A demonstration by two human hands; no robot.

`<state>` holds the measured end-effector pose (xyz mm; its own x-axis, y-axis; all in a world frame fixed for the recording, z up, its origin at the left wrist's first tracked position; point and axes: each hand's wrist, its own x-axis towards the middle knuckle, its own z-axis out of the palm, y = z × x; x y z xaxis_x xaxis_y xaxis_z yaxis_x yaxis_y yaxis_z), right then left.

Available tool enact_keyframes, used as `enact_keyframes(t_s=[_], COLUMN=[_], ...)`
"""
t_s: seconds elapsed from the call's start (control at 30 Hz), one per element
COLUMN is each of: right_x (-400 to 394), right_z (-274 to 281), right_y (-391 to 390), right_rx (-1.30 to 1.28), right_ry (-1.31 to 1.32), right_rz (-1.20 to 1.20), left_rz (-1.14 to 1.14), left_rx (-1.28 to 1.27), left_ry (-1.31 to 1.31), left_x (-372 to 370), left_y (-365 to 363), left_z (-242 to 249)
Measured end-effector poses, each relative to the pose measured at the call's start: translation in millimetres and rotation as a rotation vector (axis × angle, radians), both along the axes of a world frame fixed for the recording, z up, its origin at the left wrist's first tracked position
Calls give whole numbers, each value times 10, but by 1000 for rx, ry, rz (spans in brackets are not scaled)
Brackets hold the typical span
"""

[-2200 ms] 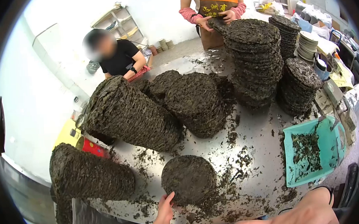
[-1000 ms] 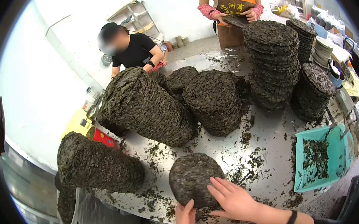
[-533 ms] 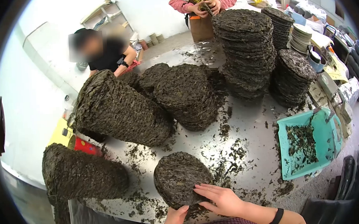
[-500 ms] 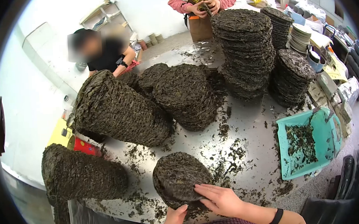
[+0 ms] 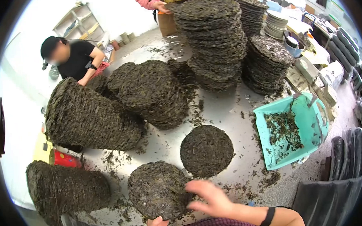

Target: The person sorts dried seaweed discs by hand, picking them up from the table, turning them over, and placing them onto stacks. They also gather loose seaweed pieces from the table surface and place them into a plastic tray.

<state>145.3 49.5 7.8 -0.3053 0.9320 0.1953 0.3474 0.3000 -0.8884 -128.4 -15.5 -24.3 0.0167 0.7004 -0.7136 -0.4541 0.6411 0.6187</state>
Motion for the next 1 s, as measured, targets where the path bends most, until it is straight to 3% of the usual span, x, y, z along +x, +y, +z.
enact_keyframes(t_s=[0.07, 0.27, 0.33, 0.4, 0.47, 0.5, 0.53, 0.57, 0.6, 0.63, 0.67, 0.8, 0.9, 1.0], right_x=[-223, -280, -200, -83, 23, 117, 205, 158, 249, 307, 330, 43, -214, -228], right_z=[70, -71, -17, 83, 104, 10, -143, -413, -554, -585, -515, 12, 4, 14], right_y=[17, 57, 54, 42, 12, 36, 110, 191, 202, 149, 110, 20, 45, 56], right_rx=[131, 192, 80, -230, -373, -667, -548, -196, -153, -94, -39, -142, 97, 118], right_ry=[-82, -118, -66, 27, 92, 169, 310, 487, 222, 123, 25, 114, -83, -138], right_rz=[225, 291, 304, 150, -286, -508, -656, -850, -983, -910, -833, 27, 203, 222], left_rz=[-62, -229, -173, -116, -51, 14, 12, -27, -68, -48, -47, -195, -183, -167], left_rx=[109, 182, 126, 71, -81, -208, -214, -170, -123, 2, 1, -19, 125, 219], left_ry=[-51, 167, 146, 127, 208, 232, 230, 270, 309, 130, 128, 137, 96, -7], left_x=[99, 84, 176, 225, 230, 233, 223, 204, 174, 71, 54, 211, 302, 235], left_y=[30, 62, 105, 151, 173, 188, 179, 160, 139, 64, 78, 119, 109, 90], left_z=[19, 34, 107, 155, 163, 185, 178, 164, 143, -40, -44, 89, 93, 13])
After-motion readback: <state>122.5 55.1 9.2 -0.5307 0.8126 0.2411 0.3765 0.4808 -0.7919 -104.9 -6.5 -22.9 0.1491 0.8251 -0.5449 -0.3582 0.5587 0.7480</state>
